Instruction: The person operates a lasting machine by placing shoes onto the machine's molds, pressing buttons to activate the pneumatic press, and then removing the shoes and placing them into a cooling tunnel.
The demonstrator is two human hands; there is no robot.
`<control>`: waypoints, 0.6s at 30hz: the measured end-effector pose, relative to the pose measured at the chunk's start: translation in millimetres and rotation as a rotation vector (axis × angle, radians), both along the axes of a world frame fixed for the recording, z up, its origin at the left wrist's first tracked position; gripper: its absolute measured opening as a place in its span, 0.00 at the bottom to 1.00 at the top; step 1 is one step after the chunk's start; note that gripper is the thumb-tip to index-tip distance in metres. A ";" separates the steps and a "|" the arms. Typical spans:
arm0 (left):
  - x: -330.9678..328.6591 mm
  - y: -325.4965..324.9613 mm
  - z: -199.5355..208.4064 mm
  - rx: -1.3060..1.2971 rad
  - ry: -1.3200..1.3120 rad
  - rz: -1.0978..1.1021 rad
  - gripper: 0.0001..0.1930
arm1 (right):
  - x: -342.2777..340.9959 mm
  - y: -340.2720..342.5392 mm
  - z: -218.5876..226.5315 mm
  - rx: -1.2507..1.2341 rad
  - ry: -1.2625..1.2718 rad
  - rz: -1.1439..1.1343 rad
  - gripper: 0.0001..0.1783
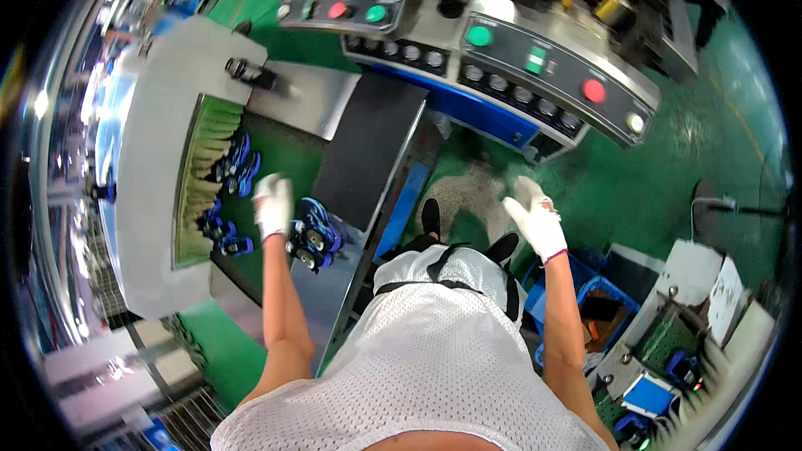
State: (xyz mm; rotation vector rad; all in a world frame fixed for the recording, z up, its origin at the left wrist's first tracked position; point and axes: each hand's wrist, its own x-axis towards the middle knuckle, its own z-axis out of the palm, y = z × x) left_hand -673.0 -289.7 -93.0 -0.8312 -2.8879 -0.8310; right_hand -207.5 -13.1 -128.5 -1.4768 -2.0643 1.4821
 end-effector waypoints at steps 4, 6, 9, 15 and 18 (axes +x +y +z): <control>-61.4 -173.4 -22.2 -0.030 0.123 0.497 0.18 | -117.5 -12.6 -20.8 0.033 0.056 0.248 0.37; -41.7 -192.0 -56.9 0.011 0.042 0.477 0.22 | -177.9 -30.5 -17.3 -0.114 0.100 0.299 0.39; 24.0 -142.1 -84.6 -0.006 -0.201 0.482 0.30 | -268.2 -67.5 -2.7 -0.154 -0.057 0.567 0.40; 57.8 -130.2 -135.1 0.083 -0.248 0.450 0.32 | -404.7 -175.2 -35.5 -0.215 -0.205 1.033 0.47; 51.9 -145.6 -139.3 0.298 -0.428 0.532 0.40 | -439.3 -237.4 -50.8 0.036 -0.292 1.289 0.46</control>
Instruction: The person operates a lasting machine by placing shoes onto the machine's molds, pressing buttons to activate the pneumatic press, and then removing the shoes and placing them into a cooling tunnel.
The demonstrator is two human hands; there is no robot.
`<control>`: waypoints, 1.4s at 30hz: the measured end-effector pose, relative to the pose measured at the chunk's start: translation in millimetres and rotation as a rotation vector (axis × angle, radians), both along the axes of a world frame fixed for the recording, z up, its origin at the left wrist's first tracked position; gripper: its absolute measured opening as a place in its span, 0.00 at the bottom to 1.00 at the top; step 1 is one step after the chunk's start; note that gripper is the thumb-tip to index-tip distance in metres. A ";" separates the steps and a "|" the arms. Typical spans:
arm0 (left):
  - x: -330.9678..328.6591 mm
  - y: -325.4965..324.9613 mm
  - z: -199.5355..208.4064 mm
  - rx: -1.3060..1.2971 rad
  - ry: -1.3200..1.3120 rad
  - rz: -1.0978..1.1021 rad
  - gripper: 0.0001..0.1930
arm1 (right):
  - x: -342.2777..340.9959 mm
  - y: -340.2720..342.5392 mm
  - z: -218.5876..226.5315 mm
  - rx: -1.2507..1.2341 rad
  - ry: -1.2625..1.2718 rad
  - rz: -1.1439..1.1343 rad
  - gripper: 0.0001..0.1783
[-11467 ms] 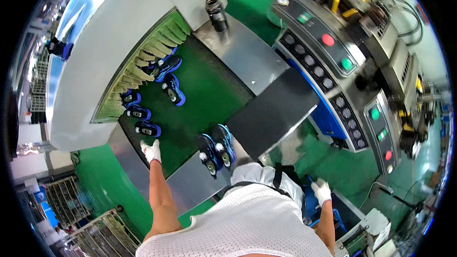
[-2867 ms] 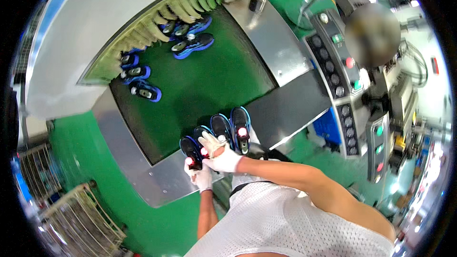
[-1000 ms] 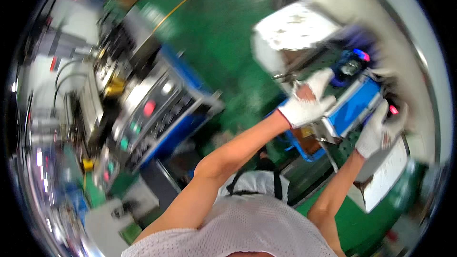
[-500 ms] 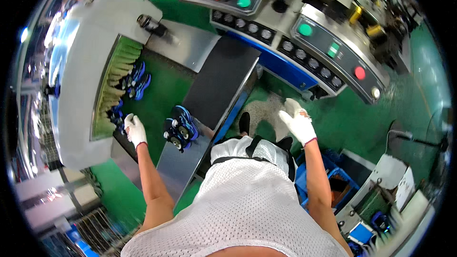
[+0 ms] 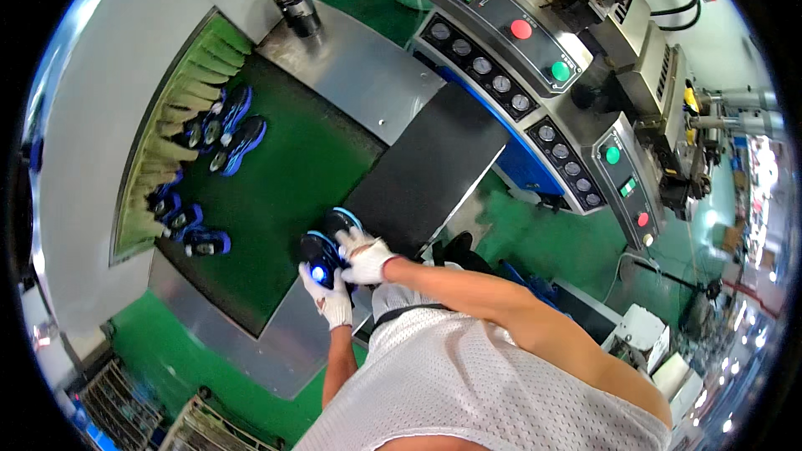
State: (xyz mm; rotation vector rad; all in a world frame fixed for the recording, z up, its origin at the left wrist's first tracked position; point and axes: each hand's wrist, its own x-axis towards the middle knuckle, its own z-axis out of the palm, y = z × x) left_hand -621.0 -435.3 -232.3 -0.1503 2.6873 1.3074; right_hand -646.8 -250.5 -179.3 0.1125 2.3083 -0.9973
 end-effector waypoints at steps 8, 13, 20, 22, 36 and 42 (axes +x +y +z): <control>0.6 -1.1 -11.7 0.195 -0.201 0.207 0.42 | -31.5 -30.0 -8.5 0.078 -0.072 -0.212 0.48; -24.1 1.0 20.5 0.053 -0.316 0.076 0.44 | -36.8 -25.8 -8.2 0.051 -0.055 -0.205 0.48; -191.7 -33.5 63.1 -0.234 0.173 -0.223 0.32 | -7.4 44.9 26.1 -0.215 0.057 -0.339 0.45; -286.7 -40.4 63.5 -0.314 0.366 -0.302 0.34 | 16.0 76.6 17.4 -0.150 0.091 -0.459 0.44; -345.2 47.2 31.8 -0.671 -0.157 -0.494 0.34 | 178.7 187.8 47.7 0.279 -0.141 -1.002 0.40; -182.6 137.5 153.5 0.212 -0.236 -0.466 0.29 | 120.8 175.0 75.0 -0.257 0.069 -1.050 0.42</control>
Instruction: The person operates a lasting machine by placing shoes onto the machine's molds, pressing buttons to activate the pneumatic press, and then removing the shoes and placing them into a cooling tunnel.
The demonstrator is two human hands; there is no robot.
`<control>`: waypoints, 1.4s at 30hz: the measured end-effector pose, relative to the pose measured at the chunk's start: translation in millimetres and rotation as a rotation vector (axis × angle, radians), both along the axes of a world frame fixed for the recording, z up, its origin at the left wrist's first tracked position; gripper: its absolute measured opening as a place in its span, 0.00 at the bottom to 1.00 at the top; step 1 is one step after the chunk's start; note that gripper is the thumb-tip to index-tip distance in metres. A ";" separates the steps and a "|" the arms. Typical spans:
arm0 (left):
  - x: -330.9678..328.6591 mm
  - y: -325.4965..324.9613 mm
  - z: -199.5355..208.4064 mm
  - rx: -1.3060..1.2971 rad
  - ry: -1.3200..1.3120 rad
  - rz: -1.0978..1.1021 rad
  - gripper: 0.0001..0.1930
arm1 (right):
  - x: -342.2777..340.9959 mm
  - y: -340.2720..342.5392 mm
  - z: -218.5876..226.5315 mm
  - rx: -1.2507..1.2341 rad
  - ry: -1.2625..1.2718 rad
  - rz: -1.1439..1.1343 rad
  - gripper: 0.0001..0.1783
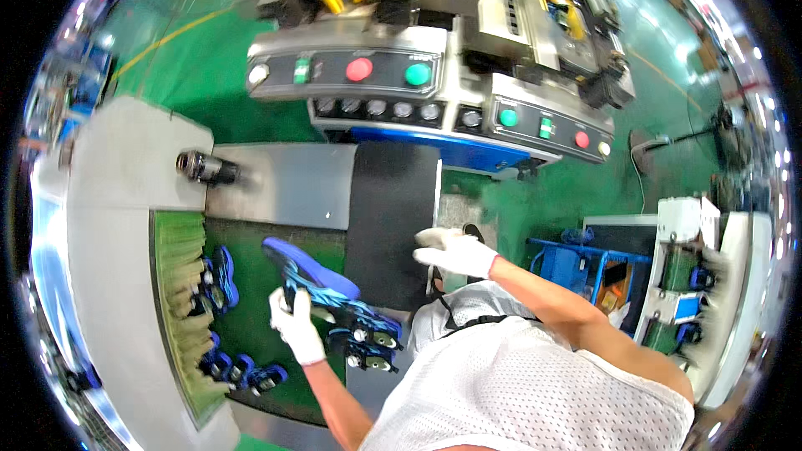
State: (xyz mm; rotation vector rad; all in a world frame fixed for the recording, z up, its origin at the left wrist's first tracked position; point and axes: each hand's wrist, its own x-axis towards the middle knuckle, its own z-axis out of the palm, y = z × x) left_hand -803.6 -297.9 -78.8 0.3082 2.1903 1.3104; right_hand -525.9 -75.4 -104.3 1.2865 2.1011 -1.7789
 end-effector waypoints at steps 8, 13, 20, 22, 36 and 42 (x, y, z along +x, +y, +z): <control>132.8 185.4 95.1 1.145 -0.483 -0.358 0.40 | 31.4 41.3 4.7 -0.632 0.902 -0.238 0.34; 203.2 296.3 119.7 0.950 -0.456 -0.400 0.44 | 95.2 102.7 110.5 -0.681 0.687 -0.476 0.32; 286.7 503.4 145.7 0.552 0.021 -1.013 0.33 | 238.3 216.6 70.4 0.615 0.713 -0.512 0.32; 313.7 579.7 141.8 0.505 0.044 -1.037 0.34 | 269.8 231.9 89.6 0.942 0.544 -0.567 0.32; 355.9 865.5 11.3 -0.113 0.422 -0.914 0.36 | 340.0 185.3 109.9 0.617 0.075 -1.010 0.18; 305.9 748.3 98.9 0.380 0.051 -0.871 0.29 | 315.0 278.9 137.7 0.484 0.344 -1.179 0.17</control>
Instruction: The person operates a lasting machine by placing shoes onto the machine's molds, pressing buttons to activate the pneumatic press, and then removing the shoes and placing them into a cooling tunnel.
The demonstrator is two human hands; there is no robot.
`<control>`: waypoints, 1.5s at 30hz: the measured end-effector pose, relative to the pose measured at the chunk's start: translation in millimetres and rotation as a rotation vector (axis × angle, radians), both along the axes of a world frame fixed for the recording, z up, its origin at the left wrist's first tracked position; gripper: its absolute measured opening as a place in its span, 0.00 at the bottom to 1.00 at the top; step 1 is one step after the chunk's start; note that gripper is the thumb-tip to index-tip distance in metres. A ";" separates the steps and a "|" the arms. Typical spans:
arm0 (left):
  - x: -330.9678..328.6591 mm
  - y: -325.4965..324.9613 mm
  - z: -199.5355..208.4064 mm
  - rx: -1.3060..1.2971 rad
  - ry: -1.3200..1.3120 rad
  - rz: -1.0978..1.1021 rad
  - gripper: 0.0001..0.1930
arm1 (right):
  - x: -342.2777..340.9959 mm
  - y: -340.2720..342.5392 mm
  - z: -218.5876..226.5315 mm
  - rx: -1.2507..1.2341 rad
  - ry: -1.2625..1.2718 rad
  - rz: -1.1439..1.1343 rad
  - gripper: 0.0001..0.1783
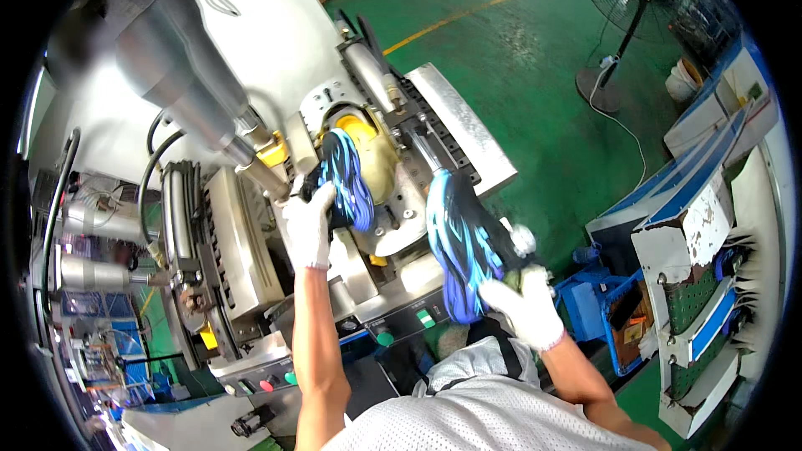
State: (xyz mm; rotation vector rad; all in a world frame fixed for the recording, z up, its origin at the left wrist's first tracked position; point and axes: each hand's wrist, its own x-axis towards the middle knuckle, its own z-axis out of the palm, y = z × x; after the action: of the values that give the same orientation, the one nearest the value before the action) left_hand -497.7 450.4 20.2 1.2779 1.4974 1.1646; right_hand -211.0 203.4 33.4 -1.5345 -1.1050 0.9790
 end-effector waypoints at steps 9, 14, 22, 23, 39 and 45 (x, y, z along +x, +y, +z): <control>-77.7 -321.5 8.3 -0.198 -0.074 0.192 0.35 | -137.8 349.8 -64.1 -0.147 -0.825 0.346 0.25; -79.5 -499.3 -30.8 -0.483 -0.102 0.699 0.34 | -134.8 385.6 -144.2 -0.064 -0.994 0.312 0.27; -82.1 -639.3 -69.2 -0.589 0.004 1.502 0.35 | -102.1 418.5 -149.5 0.092 -1.100 0.315 0.33; -69.4 -722.3 -119.8 -0.524 0.047 1.599 0.34 | -166.0 349.3 -135.0 0.035 -1.057 0.430 0.38; -116.0 -977.2 -212.0 -0.690 0.266 1.750 0.29 | -237.2 -36.9 -171.2 0.403 -1.480 0.910 0.69; -152.5 -962.6 -187.4 -0.931 0.010 1.266 0.40 | -235.7 -140.6 -164.7 0.041 -1.401 0.994 0.61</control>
State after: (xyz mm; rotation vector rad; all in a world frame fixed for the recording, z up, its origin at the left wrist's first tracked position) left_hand -650.2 -512.1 -167.2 -0.4159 2.4836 0.8531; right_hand -446.7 62.9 -131.3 -1.5501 -3.0140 0.2657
